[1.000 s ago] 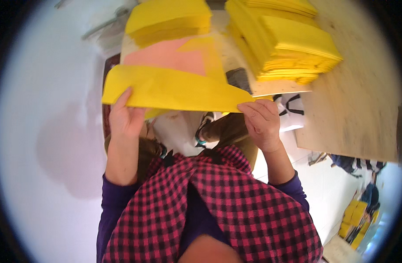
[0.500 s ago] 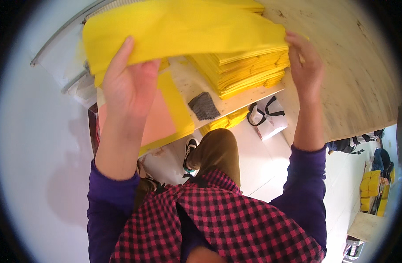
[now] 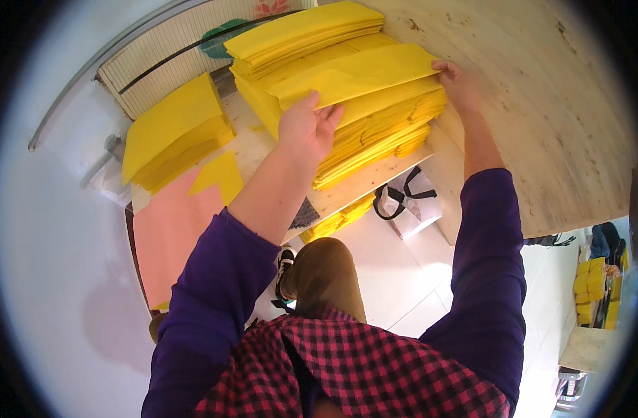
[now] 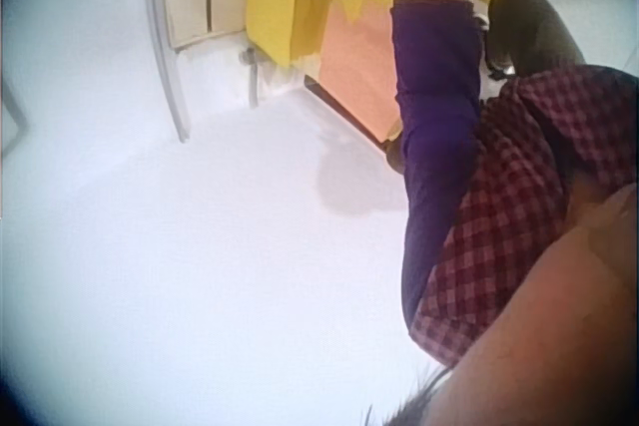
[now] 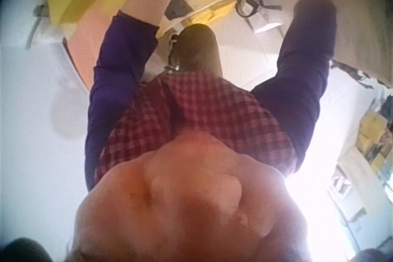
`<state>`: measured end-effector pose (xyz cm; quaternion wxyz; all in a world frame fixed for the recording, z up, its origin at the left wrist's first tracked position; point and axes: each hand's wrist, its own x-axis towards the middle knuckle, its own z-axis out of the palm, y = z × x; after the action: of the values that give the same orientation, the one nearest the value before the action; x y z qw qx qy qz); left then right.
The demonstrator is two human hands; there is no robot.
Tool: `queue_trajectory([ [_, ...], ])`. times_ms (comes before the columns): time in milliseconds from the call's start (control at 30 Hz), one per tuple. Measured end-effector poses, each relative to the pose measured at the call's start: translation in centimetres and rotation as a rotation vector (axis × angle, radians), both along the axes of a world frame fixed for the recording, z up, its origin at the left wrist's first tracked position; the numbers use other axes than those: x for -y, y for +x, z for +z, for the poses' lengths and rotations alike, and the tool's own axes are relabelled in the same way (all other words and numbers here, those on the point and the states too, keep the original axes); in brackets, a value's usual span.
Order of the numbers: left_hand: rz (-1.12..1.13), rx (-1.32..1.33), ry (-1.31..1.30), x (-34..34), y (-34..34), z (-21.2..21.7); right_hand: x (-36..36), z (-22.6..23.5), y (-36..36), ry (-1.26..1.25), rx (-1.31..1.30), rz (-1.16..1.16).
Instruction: The person folds large yellow foam sheets by hand on a wooden table, aligning edges and pressing creases. They stack the folded sheets and occasionally insert a pink sheet between yellow ones, continuing the folding and stacking process.
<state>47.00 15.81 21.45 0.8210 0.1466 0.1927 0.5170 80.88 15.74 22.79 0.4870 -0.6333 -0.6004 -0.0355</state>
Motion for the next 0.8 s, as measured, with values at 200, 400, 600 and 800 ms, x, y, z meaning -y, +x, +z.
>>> queue_trajectory([
  [200, -0.008, 0.016, 0.063, 0.2, 0.4, -0.4, -0.9, -1.9, 2.1, 0.017, -0.033, 0.117],
  [400, 0.006, 0.018, 0.029, 1.6, -1.4, -0.4, -0.1, -1.3, 2.3, -0.018, 0.012, 0.069],
  [600, -0.020, -0.297, 0.110, 2.1, -3.4, -0.6, 0.0, -1.6, 2.1, -0.007, 0.000, 0.078],
  [800, -0.068, -0.568, 0.235, 2.0, -4.9, -1.0, 0.2, -2.3, 3.0, -0.008, 0.075, 0.049],
])
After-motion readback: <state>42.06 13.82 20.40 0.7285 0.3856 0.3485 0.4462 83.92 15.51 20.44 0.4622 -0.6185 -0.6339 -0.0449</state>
